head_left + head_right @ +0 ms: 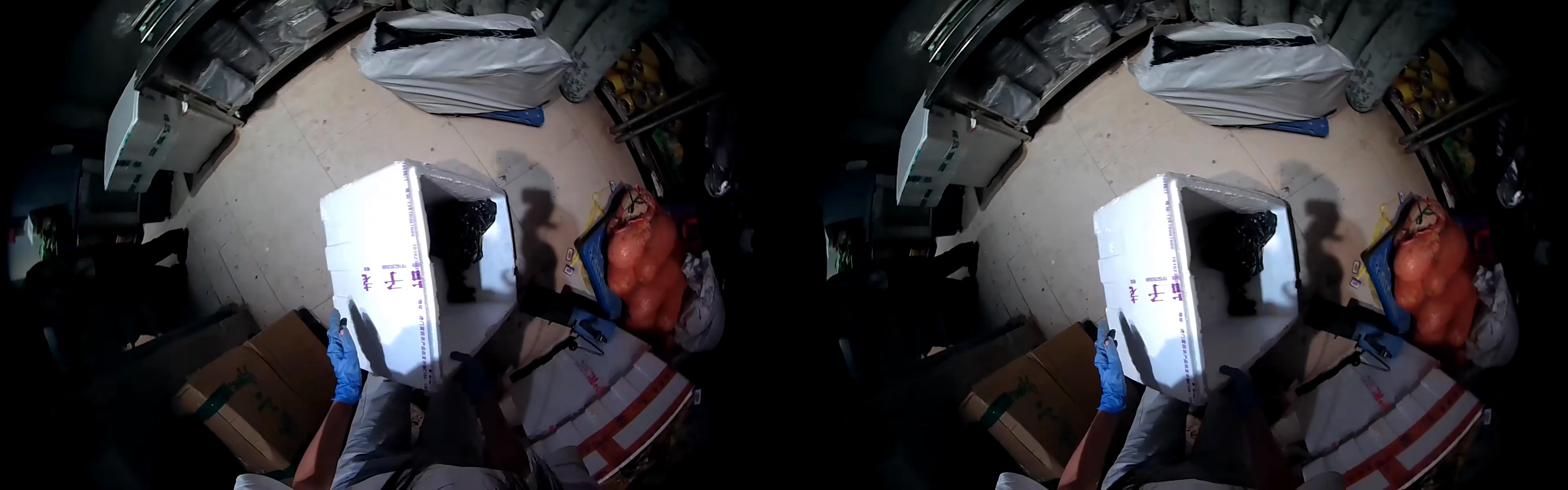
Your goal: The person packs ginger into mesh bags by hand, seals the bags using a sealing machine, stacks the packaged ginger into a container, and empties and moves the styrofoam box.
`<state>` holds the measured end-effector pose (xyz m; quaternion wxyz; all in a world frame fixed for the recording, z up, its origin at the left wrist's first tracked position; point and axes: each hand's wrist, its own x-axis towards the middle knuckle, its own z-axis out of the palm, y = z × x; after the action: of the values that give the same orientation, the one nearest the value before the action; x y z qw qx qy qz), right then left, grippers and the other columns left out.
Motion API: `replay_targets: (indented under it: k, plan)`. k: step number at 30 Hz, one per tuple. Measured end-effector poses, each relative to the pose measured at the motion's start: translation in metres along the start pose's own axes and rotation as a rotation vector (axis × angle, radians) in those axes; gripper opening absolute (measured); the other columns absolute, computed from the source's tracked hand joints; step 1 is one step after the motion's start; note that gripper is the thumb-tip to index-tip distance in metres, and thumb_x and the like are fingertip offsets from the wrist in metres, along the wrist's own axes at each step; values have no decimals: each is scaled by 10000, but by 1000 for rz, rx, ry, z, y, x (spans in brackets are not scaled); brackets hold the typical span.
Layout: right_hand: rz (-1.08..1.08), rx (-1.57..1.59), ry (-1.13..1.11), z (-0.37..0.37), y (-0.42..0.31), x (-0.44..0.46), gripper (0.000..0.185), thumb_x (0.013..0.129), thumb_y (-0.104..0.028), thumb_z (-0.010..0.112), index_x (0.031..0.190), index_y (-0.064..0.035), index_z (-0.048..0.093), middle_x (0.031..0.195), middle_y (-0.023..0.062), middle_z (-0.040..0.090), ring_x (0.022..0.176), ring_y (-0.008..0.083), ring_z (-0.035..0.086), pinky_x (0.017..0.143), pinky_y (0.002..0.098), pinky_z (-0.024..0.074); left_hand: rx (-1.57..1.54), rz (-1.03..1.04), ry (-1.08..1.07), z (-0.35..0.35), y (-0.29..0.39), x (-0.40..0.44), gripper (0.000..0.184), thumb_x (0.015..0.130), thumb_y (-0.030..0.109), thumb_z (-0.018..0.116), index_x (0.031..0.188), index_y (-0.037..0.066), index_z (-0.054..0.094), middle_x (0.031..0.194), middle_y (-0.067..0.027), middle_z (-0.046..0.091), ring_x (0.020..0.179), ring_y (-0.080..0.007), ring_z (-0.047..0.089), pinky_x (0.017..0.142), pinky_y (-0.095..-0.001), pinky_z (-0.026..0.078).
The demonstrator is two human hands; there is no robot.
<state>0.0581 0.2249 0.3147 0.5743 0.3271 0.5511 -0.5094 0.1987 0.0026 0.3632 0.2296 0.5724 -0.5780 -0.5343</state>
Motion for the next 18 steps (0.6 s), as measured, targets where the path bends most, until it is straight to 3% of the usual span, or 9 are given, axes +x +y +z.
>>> replay_targets:
  k: [1, 2, 5, 6, 7, 9, 14, 17, 18]
  plan:
    - [40, -99, 18, -2, 6, 5, 247, 775, -196, 519, 935, -29, 605, 788, 38, 563, 686, 129, 508, 641, 235, 424, -11, -10, -11, -1, -1, 1, 424, 909, 229, 345, 1265, 3, 311, 1228, -111, 401, 1102, -163, 394, 949, -267, 288]
    - [-158, -107, 44, 11, -2, -20, 228, 761, -180, 533, 900, -17, 611, 801, 56, 567, 710, 128, 529, 642, 245, 432, -60, -7, -29, -2, -1, 1, 433, 910, 238, 347, 1268, -1, 302, 1225, -115, 398, 1100, -169, 396, 950, -275, 293]
    - [-222, 116, 80, 20, 4, -40, 336, 681, -158, 624, 958, 17, 550, 849, 97, 572, 743, 187, 557, 676, 273, 449, -88, 5, -85, -5, 8, 5, 449, 911, 247, 348, 1270, -15, 284, 1239, -137, 380, 1120, -206, 390, 963, -308, 296]
    - [17, 30, 184, 22, -13, -62, 443, 654, -167, 653, 1020, 25, 494, 856, 109, 570, 738, 199, 559, 655, 294, 460, -70, 9, -85, -11, -2, 9, 423, 912, 215, 340, 1263, -18, 301, 1256, -133, 369, 1124, -199, 387, 955, -299, 298]
    - [16, 93, 212, 17, 3, -60, 443, 654, -167, 653, 1020, 25, 494, 856, 109, 570, 738, 199, 559, 655, 294, 460, -58, 11, -84, -9, 1, 11, 399, 913, 183, 332, 1256, -21, 317, 1273, -129, 359, 1127, -191, 385, 947, -290, 301]
    - [-96, 206, 38, 1, 33, -46, 474, 648, -160, 657, 1041, 29, 470, 857, 130, 566, 736, 209, 563, 628, 305, 471, -22, -11, -103, -8, 23, 11, 411, 907, 190, 351, 1253, -29, 319, 1270, -133, 360, 1127, -206, 386, 955, -305, 297]
    - [-189, 265, 182, 4, 13, -57, 261, 689, -164, 616, 865, 25, 579, 725, 83, 554, 592, 164, 553, 526, 262, 475, 29, 42, -221, -15, 20, 24, 413, 906, 199, 356, 1250, -28, 325, 1263, -127, 372, 1105, -211, 409, 950, -303, 303]
    - [-397, 222, 142, -10, 23, -54, 241, 693, -159, 613, 834, 34, 586, 698, 78, 546, 581, 163, 556, 493, 266, 474, 44, 33, -276, -11, 28, 23, 425, 897, 249, 395, 1250, 15, 355, 1248, -71, 401, 1088, -181, 421, 941, -299, 308]
    - [-329, 195, 136, -16, 22, -53, 283, 687, -150, 623, 897, 32, 570, 695, 74, 544, 596, 161, 565, 500, 271, 482, 19, 11, -298, -4, 33, 20, 435, 897, 249, 393, 1264, 22, 333, 1266, -71, 379, 1098, -187, 416, 949, -312, 303]
